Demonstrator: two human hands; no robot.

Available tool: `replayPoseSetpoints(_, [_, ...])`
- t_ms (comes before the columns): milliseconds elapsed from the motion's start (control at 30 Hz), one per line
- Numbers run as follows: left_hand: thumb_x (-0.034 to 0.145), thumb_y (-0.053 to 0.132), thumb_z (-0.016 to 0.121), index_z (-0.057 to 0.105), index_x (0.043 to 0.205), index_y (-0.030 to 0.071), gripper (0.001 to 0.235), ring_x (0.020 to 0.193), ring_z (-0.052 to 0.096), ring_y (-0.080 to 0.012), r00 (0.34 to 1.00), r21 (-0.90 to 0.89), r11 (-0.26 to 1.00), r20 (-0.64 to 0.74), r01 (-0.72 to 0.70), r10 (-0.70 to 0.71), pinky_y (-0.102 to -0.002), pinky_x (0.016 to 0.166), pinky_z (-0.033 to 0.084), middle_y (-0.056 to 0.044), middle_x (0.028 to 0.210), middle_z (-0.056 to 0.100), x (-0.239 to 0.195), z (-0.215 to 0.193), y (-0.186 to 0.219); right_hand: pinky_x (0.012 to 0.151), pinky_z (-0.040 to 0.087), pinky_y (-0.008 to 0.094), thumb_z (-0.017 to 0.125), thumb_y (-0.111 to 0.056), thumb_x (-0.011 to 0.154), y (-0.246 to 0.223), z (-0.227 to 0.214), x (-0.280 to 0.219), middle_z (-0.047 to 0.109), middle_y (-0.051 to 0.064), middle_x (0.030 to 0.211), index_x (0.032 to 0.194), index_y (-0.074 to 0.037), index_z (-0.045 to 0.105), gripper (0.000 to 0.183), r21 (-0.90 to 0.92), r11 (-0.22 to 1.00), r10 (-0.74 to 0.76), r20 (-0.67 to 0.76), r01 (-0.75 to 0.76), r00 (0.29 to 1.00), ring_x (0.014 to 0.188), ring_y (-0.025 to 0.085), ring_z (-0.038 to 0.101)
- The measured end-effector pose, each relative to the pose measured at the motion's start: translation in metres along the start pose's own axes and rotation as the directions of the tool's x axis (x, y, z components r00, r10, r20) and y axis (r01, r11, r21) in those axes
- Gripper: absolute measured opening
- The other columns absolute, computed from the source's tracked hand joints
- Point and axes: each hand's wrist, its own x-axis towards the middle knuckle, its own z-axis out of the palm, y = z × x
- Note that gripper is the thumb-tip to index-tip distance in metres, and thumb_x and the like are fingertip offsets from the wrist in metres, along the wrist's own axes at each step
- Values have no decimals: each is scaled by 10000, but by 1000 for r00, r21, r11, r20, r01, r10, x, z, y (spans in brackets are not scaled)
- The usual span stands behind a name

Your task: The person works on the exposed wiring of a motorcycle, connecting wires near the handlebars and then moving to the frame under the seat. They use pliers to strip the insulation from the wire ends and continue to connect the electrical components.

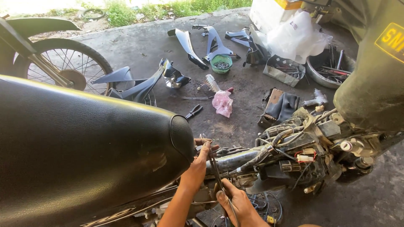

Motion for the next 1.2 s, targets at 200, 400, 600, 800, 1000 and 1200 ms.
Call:
replayPoseSetpoints(200, [1005,112,569,565,1109,-27,174,1016,774,-222,994,34,994,47,-105,103,-306,840,639,-137,1136,670,-6,7,-3,511,354,293,535,-584,955,-11,1,-3,541,-24,613,1071,-84,649,525,-123,986,-125,-65,117,990,560,73,439])
replayPoseSetpoints(400, [998,125,598,587,1125,5,175,1027,769,-178,989,223,965,74,-142,128,-297,713,592,-85,1117,694,-17,10,-1,468,409,280,513,-580,937,-14,0,-4,523,12,571,1087,-86,632,530,-81,989,-134,-98,127,986,501,85,518])
replayPoseSetpoints(600, [969,167,646,675,1079,28,179,769,752,-119,996,474,877,6,-77,84,-242,674,554,-43,835,790,-31,21,17,492,450,245,527,-595,977,5,-8,7,554,-9,713,1094,9,605,620,251,925,-274,-87,287,958,553,66,531])
replayPoseSetpoints(800, [972,145,629,666,1026,-17,175,642,680,-95,981,471,861,107,-193,162,-260,587,543,-75,759,763,-29,23,5,462,440,231,546,-601,935,-1,-11,11,572,-12,705,1288,8,609,707,367,899,-210,-115,238,971,521,65,544])
replayPoseSetpoints(1000, [985,142,621,655,998,-25,171,618,640,-82,982,447,876,122,-183,142,-265,554,520,-67,729,730,-29,22,3,1015,417,224,350,-738,1019,-21,-10,6,655,26,1303,1494,35,444,913,149,866,-456,-157,478,876,1225,69,572])
replayPoseSetpoints(1200, [979,138,625,656,983,-24,165,609,613,-67,976,425,881,144,-207,160,-264,543,504,-48,702,708,-31,24,1,816,494,238,380,-714,946,-18,-7,6,711,42,1013,1371,18,579,869,215,924,-279,-189,317,941,926,73,610])
